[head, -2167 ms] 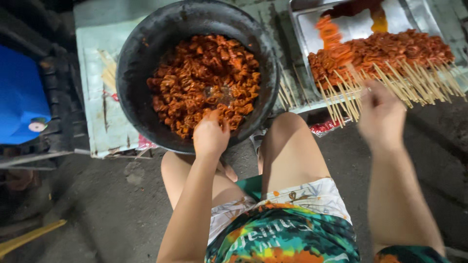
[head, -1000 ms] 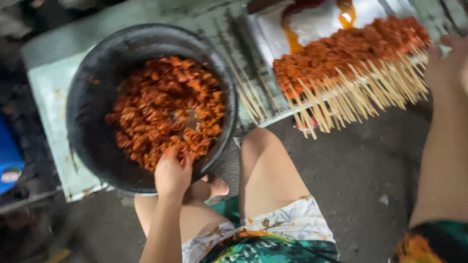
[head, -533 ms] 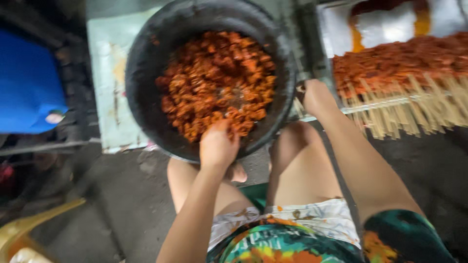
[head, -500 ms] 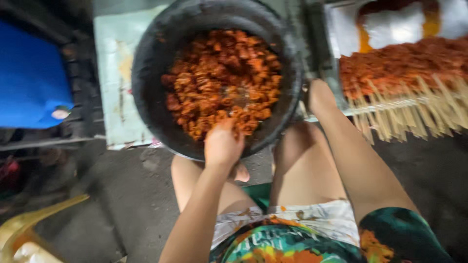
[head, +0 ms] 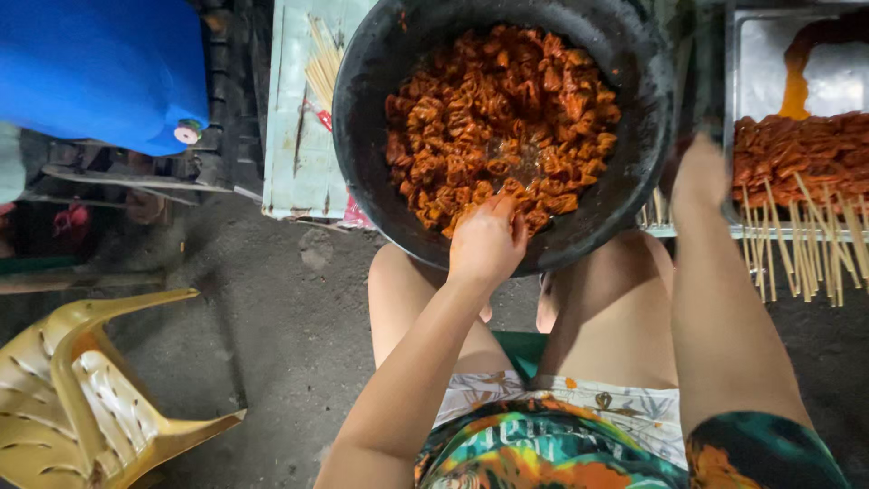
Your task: The person skewers pieces of marinated meat from a large black bowl onto wooden sticks by hand and places the finished skewers onto a metal tray.
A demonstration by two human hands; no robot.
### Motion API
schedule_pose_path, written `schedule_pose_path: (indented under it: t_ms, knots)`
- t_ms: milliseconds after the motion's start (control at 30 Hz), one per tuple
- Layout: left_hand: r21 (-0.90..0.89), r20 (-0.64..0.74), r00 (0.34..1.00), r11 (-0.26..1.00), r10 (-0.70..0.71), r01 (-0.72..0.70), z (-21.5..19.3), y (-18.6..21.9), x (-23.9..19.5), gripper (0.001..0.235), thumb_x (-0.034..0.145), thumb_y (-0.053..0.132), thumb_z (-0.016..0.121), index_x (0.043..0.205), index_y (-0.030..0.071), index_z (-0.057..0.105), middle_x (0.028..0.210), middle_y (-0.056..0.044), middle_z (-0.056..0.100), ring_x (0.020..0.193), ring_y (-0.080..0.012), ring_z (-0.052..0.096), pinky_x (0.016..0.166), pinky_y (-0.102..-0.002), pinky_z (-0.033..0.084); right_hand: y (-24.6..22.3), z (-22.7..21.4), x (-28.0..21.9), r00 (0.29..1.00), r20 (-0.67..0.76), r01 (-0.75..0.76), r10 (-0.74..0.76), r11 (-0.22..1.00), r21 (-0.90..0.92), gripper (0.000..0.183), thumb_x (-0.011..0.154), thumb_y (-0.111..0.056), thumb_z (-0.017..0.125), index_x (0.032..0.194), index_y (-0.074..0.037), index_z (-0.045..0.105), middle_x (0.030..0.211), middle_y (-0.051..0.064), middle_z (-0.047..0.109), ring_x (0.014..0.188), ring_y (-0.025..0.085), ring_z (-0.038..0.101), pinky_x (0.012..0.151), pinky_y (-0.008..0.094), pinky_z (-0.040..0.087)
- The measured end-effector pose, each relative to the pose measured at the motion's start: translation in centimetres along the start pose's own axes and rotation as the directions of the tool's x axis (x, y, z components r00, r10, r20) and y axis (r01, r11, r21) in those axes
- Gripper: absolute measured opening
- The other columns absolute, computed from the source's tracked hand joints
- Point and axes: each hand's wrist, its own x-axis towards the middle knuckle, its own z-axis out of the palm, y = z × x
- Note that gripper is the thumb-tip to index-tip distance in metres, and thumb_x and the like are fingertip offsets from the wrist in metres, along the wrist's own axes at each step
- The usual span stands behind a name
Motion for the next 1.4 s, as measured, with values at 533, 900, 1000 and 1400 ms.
schedule_pose_path:
  t_ms: [533, 900, 1000, 1400]
  knots:
    - [0.211, 0.239, 0.969, 0.970, 0.065, -0.117, 3.2, -7.4, 11.5, 0.030, 0.080, 0.000, 0.065, 0.108, 0.004, 0.072, 0.094, -0.021, 0.072, 0.096, -0.0366, 0.070, 0.083, -0.044, 0.058, -15.6, -4.7, -9.0, 0.964, 0.005, 0.110, -0.266, 0.418, 0.902, 0.022, 0.118, -0.013, 0.061, 0.134, 0.001, 0.064, 0.079, 0.001, 0.059, 0.065, 0.006, 0.053, 0.058, 0.019, 0.038]
    - [0.320, 0.557, 0.818, 0.946, -0.142, -0.053, 10.2, -10.9, 14.6, 0.013, 0.085, 0.014, 0.070, 0.093, 0.005, 0.076, 0.096, -0.017, 0.075, 0.090, -0.0348, 0.071, 0.080, -0.044, 0.058, -12.1, -6.2, -8.4, 0.961, 0.218, -0.086, -0.172, 0.562, 0.822, 0.023, 0.113, -0.007, 0.058, 0.133, 0.003, 0.064, 0.090, 0.000, 0.064, 0.079, 0.005, 0.058, 0.066, 0.019, 0.043]
    - [-0.205, 0.513, 0.820, 0.892, -0.252, 0.403, 6.3, -10.0, 15.4, 0.019, 0.090, 0.015, 0.072, 0.105, 0.003, 0.071, 0.094, -0.012, 0.076, 0.080, -0.0261, 0.066, 0.068, -0.039, 0.054, -11.9, -7.5, -8.0, 0.935, 0.295, -0.111, -0.197, 0.627, 0.771, 0.030, 0.109, -0.006, 0.059, 0.138, 0.001, 0.062, 0.090, 0.000, 0.065, 0.078, 0.004, 0.058, 0.063, 0.019, 0.042]
    - [-0.855, 0.516, 0.831, -0.078, -0.206, 0.512, -1.1, -6.5, 12.7, 0.038, 0.100, 0.018, 0.064, 0.132, 0.000, 0.057, 0.120, -0.014, 0.072, 0.109, -0.0260, 0.072, 0.093, -0.037, 0.061, -12.3, -9.4, -9.2, 0.787, 0.551, -0.134, -0.278, 0.794, 0.593, 0.038, 0.100, -0.008, 0.064, 0.138, -0.007, 0.068, 0.086, -0.001, 0.066, 0.078, 0.005, 0.058, 0.069, 0.019, 0.047]
